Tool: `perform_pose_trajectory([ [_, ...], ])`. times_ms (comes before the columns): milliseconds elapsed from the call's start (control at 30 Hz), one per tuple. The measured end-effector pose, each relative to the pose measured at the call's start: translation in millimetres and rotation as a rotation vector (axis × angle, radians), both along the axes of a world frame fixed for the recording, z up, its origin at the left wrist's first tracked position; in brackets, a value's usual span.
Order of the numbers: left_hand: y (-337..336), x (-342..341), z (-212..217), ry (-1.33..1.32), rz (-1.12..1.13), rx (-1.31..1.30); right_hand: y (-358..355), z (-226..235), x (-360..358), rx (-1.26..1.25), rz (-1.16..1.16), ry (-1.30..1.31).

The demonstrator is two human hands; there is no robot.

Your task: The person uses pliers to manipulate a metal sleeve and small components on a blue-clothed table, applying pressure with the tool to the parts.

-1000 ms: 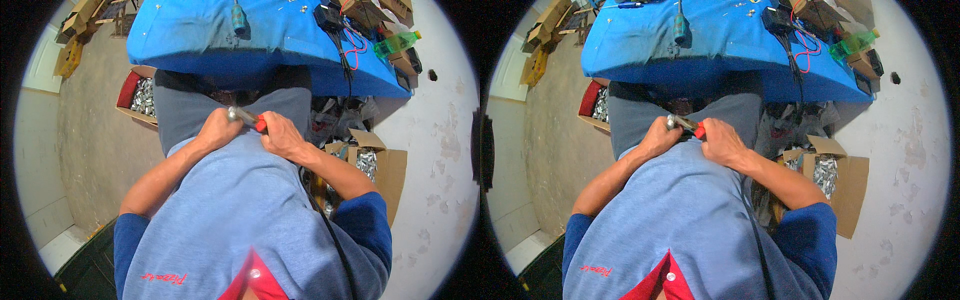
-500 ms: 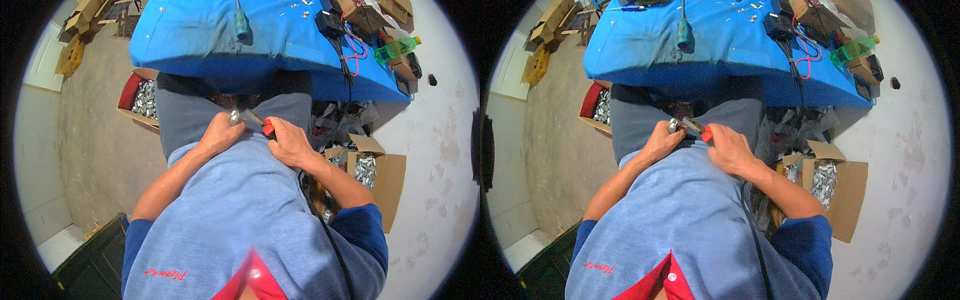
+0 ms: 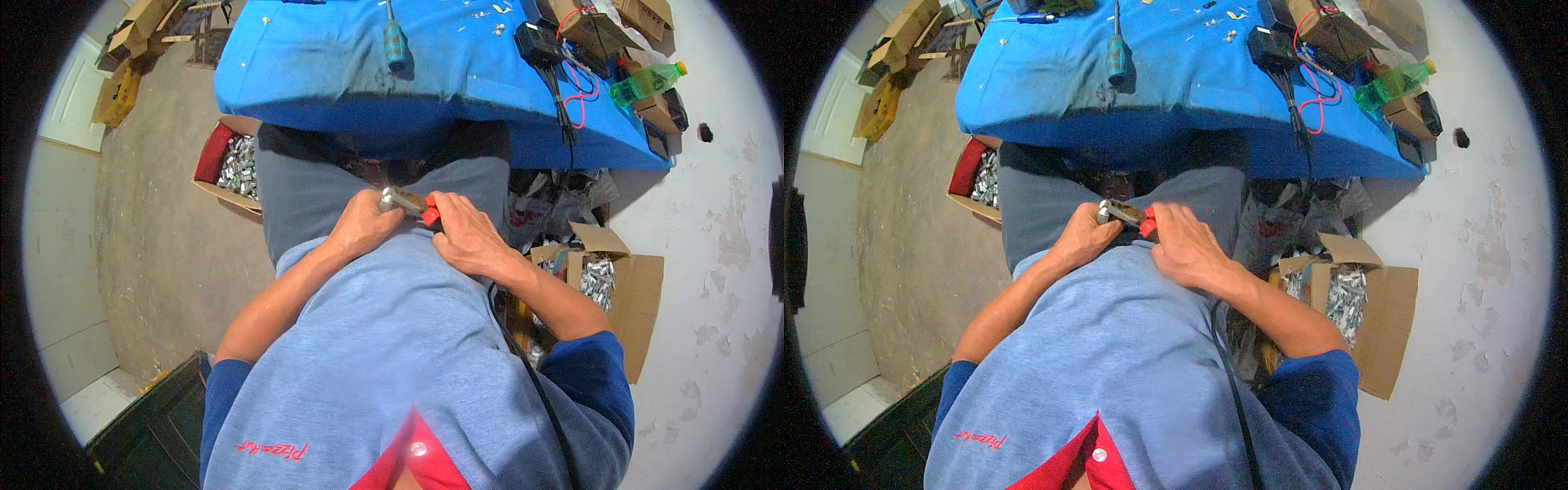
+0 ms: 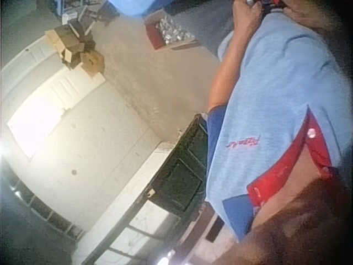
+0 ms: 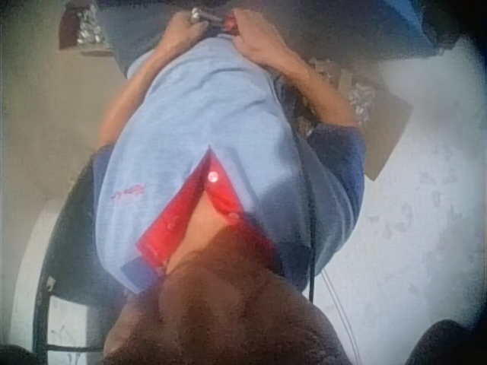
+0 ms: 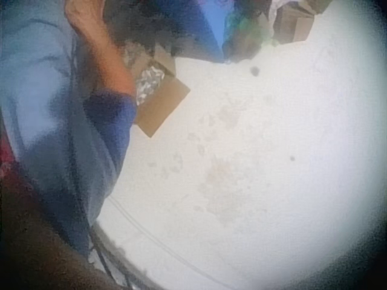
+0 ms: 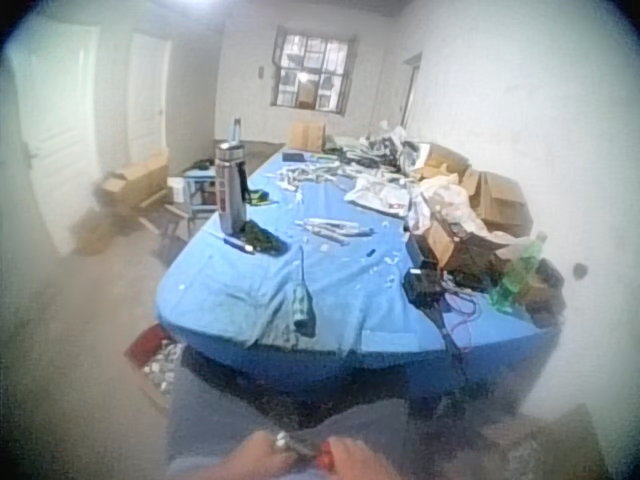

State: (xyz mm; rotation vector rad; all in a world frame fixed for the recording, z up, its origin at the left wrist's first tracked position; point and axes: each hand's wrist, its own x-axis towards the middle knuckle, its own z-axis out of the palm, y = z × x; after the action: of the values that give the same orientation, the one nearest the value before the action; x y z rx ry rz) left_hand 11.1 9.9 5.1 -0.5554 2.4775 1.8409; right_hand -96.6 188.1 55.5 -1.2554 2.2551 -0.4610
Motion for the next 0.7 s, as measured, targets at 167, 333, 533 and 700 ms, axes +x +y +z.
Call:
perform_pose_trajectory([
  [167, 0, 0, 0, 0.003, 0.001, 0.018, -1, -1, 1, -0.008, 0.003, 0.015],
  [333, 0, 1, -7, 0.057, -0.028, -0.029, 1, -3, -2, -0.065, 0.031, 0.067],
  [533, 1, 0, 5, -0.001, -0.054, -0.055, 5, -15, -6, -0.093, 0.053, 0.100],
  [700, 1, 1, 9, -0.001, -0.071, -0.047, 7, -26, -9, -0.154, 0.075, 0.119],
])
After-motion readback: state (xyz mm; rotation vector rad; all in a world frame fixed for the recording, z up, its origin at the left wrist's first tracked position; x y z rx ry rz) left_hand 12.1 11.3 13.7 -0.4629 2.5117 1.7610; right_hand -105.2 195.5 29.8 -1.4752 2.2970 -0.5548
